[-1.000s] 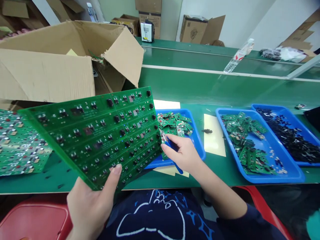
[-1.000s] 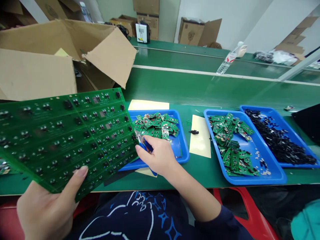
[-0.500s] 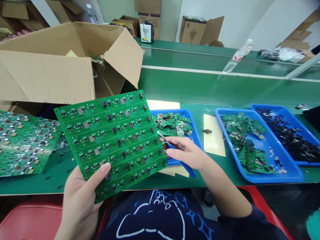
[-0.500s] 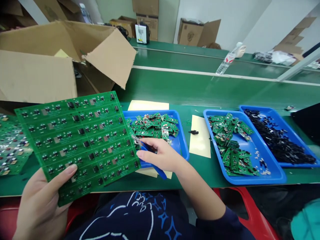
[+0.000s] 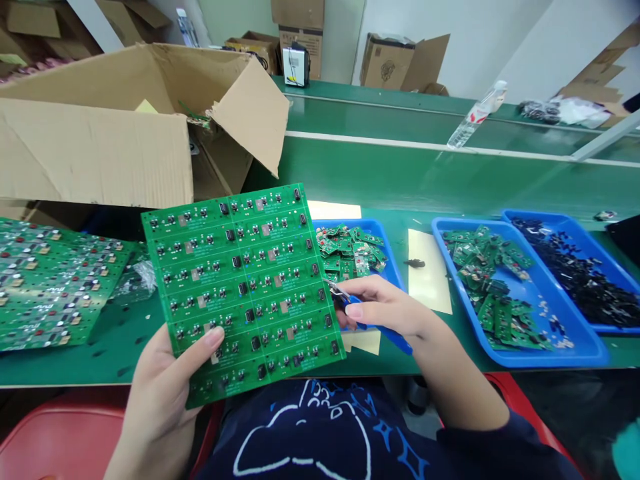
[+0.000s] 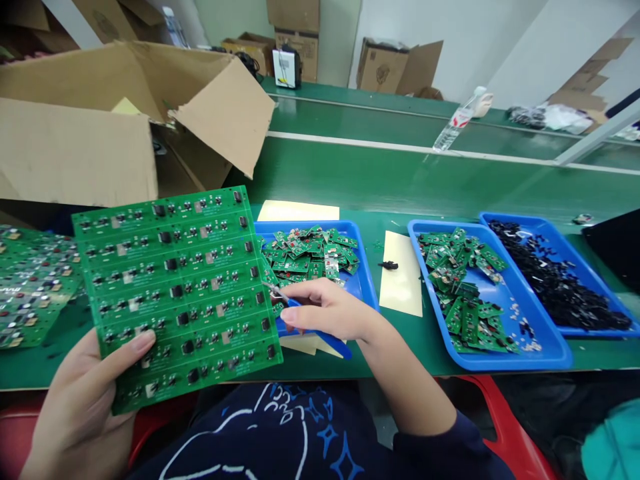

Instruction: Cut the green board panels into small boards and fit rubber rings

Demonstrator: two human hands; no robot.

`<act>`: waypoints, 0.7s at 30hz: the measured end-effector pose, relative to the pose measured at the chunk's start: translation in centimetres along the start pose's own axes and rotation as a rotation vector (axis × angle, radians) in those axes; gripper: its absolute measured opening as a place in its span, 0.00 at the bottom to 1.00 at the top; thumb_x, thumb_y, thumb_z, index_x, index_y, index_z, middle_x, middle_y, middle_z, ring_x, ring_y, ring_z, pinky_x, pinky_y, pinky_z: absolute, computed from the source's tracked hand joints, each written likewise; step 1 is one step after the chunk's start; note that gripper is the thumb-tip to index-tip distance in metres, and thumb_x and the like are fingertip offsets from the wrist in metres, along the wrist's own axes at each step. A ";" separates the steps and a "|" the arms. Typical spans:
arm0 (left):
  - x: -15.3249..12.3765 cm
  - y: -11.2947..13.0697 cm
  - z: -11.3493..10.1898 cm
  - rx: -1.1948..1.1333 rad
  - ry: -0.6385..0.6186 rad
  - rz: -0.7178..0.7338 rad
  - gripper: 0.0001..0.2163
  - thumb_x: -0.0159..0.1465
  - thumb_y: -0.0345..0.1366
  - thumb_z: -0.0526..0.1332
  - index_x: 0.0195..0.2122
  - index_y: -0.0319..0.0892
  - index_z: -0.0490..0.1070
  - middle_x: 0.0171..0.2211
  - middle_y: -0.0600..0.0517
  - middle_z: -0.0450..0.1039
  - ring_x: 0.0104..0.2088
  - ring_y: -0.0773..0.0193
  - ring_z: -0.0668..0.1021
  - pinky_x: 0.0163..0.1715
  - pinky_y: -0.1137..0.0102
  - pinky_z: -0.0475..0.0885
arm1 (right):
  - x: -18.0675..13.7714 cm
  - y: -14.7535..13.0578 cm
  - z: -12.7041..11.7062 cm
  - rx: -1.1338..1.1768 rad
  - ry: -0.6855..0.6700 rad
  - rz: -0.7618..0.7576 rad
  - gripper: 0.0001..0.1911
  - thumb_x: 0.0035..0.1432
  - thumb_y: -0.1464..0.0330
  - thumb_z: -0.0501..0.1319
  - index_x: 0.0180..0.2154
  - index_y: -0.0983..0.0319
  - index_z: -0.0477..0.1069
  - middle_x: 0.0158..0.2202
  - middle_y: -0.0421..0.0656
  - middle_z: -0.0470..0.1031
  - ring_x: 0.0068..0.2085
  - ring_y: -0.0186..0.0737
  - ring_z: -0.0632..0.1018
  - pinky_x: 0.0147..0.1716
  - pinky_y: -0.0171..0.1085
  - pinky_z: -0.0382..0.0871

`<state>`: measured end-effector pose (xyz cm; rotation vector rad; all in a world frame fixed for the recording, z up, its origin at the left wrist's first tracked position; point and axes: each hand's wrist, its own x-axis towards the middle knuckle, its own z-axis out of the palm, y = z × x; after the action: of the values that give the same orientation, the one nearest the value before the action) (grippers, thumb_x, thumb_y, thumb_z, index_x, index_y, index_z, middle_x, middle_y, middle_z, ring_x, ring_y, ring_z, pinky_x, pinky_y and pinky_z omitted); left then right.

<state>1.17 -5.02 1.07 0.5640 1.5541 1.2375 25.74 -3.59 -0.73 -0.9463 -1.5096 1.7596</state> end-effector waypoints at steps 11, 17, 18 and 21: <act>-1.2 0.5 0.5 0.004 0.045 0.089 0.23 0.36 0.33 0.71 0.37 0.45 0.74 0.26 0.54 0.78 0.24 0.55 0.79 0.17 0.67 0.77 | 0.2 0.5 1.2 -0.071 0.148 -0.089 0.12 0.54 0.60 0.59 0.29 0.63 0.69 0.23 0.36 0.58 0.24 0.29 0.59 0.22 0.32 0.53; -1.4 0.7 0.2 -0.006 0.051 0.107 0.25 0.35 0.33 0.72 0.39 0.46 0.75 0.27 0.54 0.78 0.25 0.53 0.80 0.17 0.65 0.77 | 0.2 0.2 1.1 -0.001 0.120 -0.137 0.11 0.54 0.60 0.60 0.31 0.63 0.69 0.22 0.36 0.59 0.23 0.29 0.59 0.22 0.32 0.56; -1.2 0.7 0.1 -0.006 0.038 0.104 0.26 0.35 0.33 0.72 0.39 0.47 0.74 0.27 0.54 0.78 0.26 0.52 0.80 0.18 0.64 0.78 | 0.2 0.1 1.1 0.004 0.107 -0.140 0.11 0.53 0.60 0.60 0.31 0.63 0.70 0.22 0.35 0.59 0.23 0.29 0.59 0.22 0.32 0.56; -0.5 0.7 -0.2 0.012 0.013 0.088 0.26 0.33 0.32 0.72 0.38 0.46 0.74 0.27 0.53 0.79 0.27 0.51 0.80 0.20 0.62 0.78 | 0.3 -0.1 0.9 0.016 0.077 -0.125 0.12 0.52 0.60 0.60 0.29 0.63 0.70 0.21 0.35 0.59 0.22 0.28 0.59 0.21 0.32 0.56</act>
<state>1.05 -5.27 1.94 0.6389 1.5630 1.3011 24.85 -3.84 -0.56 -0.8819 -1.4716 1.6268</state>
